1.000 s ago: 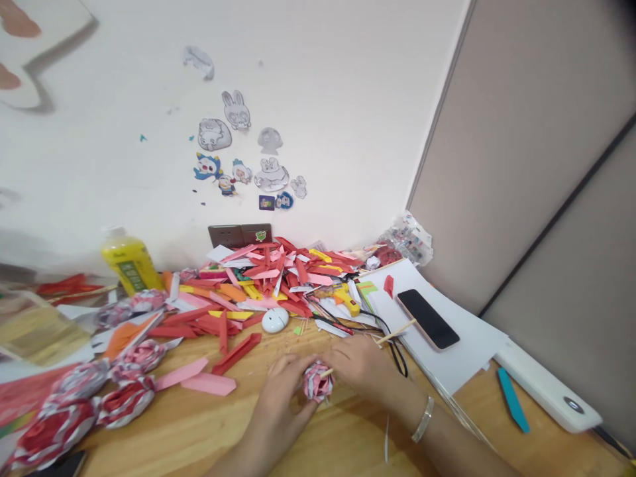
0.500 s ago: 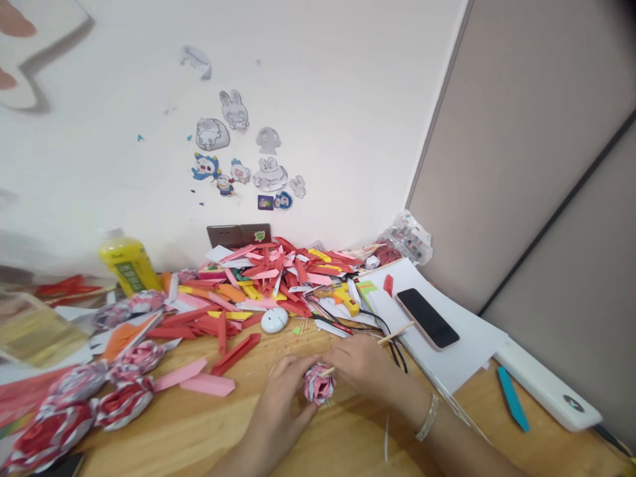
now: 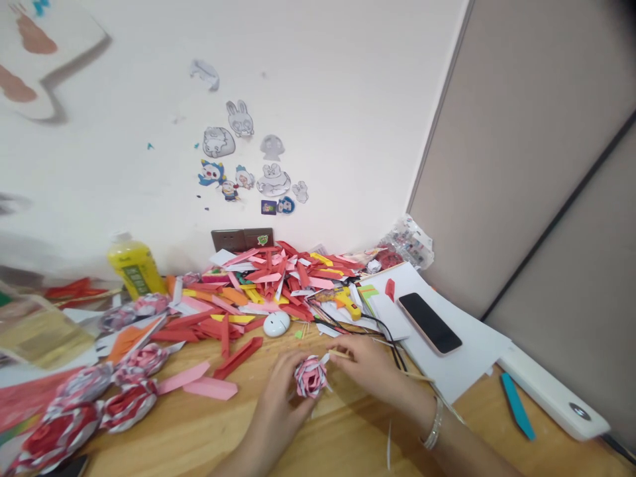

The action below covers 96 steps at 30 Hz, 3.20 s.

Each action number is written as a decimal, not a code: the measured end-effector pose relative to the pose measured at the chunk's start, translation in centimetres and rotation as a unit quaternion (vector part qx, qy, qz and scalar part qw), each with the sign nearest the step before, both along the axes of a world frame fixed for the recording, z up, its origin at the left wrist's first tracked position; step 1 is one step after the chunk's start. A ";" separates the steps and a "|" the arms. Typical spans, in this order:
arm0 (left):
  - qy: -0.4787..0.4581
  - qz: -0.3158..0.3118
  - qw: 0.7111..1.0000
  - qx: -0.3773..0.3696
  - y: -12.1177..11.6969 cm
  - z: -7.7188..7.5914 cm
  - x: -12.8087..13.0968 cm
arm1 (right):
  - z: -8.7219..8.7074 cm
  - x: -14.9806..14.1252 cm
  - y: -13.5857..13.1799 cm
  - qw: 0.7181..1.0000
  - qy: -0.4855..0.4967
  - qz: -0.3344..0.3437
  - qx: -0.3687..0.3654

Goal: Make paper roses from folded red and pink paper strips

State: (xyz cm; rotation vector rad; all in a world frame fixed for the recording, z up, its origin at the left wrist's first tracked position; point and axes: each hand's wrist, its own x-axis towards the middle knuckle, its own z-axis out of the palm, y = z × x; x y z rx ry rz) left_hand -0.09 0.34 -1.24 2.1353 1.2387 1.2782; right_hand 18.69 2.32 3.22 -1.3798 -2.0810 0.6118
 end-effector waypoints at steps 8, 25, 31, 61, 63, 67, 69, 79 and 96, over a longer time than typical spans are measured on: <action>-0.079 -0.040 0.993 -0.075 -0.3 -0.9 0.3 | 0.4 -0.6 -0.3 0.997 0.070 -0.001 -0.041; -0.035 -0.085 0.995 -0.037 -1.2 0.7 0.4 | -0.3 -1.3 -0.7 0.970 0.224 0.008 -0.091; -0.085 -0.113 0.987 -0.074 -1.3 0.4 0.6 | -0.5 -1.2 -0.6 0.977 0.198 0.004 -0.081; -0.108 -0.159 0.966 -0.176 -0.8 -0.1 0.8 | 0.6 -0.5 -0.7 0.996 0.069 0.025 -0.058; -0.120 -0.160 0.962 -0.187 -0.7 -0.3 0.8 | 0.3 -0.1 -0.4 0.995 0.065 0.044 -0.062; -0.139 -0.160 0.959 -0.191 -0.6 -0.4 0.8 | -0.3 0.4 0.1 0.993 0.079 0.065 -0.064; -0.126 -0.158 0.963 -0.177 -0.5 -0.3 0.7 | -0.5 0.3 0.2 0.991 0.094 0.063 -0.078; -0.048 -0.099 0.987 -0.115 -0.3 0.1 0.9 | -0.2 -0.6 -0.2 0.995 0.076 0.033 -0.061; -0.054 -0.109 0.986 -0.111 -0.4 -0.1 0.8 | 0.7 -1.1 -0.8 0.999 0.014 -0.015 -0.044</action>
